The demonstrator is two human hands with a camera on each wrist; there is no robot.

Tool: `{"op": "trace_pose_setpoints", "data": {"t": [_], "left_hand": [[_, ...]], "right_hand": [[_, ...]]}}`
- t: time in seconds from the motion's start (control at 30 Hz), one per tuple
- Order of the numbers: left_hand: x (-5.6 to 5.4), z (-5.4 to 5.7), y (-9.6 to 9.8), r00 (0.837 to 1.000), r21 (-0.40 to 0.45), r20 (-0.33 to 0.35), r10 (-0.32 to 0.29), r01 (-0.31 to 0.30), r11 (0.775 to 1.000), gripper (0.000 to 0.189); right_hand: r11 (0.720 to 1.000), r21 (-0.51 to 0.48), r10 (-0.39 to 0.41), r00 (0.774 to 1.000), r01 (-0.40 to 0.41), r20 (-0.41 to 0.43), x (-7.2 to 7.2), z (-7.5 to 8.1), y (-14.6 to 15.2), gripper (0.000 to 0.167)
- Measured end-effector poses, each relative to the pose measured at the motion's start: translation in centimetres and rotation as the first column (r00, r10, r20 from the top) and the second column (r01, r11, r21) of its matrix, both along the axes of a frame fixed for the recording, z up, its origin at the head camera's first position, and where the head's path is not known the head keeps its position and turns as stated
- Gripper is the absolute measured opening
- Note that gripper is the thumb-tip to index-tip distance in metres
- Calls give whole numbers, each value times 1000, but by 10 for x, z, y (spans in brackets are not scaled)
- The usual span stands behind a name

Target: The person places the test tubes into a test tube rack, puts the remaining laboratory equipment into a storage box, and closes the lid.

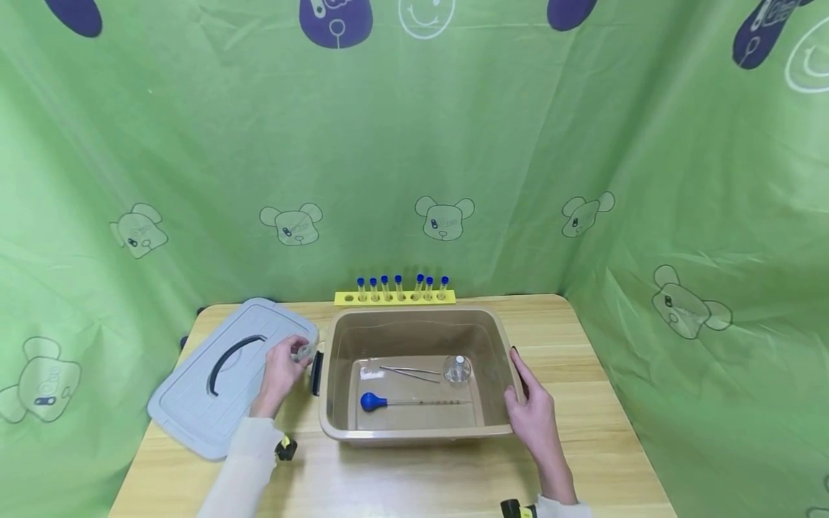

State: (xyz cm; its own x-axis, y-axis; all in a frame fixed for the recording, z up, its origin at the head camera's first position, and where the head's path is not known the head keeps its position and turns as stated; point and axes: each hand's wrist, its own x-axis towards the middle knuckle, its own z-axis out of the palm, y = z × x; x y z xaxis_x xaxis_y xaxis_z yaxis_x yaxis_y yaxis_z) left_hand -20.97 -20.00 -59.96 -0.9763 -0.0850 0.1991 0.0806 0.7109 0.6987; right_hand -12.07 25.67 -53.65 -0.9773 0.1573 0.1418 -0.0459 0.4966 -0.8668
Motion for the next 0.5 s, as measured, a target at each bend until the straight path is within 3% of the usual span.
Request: {"op": "trace_pose_setpoints", "data": {"t": [0.5], "left_hand": [[6,26,-5,997,11,-70,27,-27,1000,37]], "right_hand": [[999,-33,10,1000,-10,15,1,1,0,69]]}}
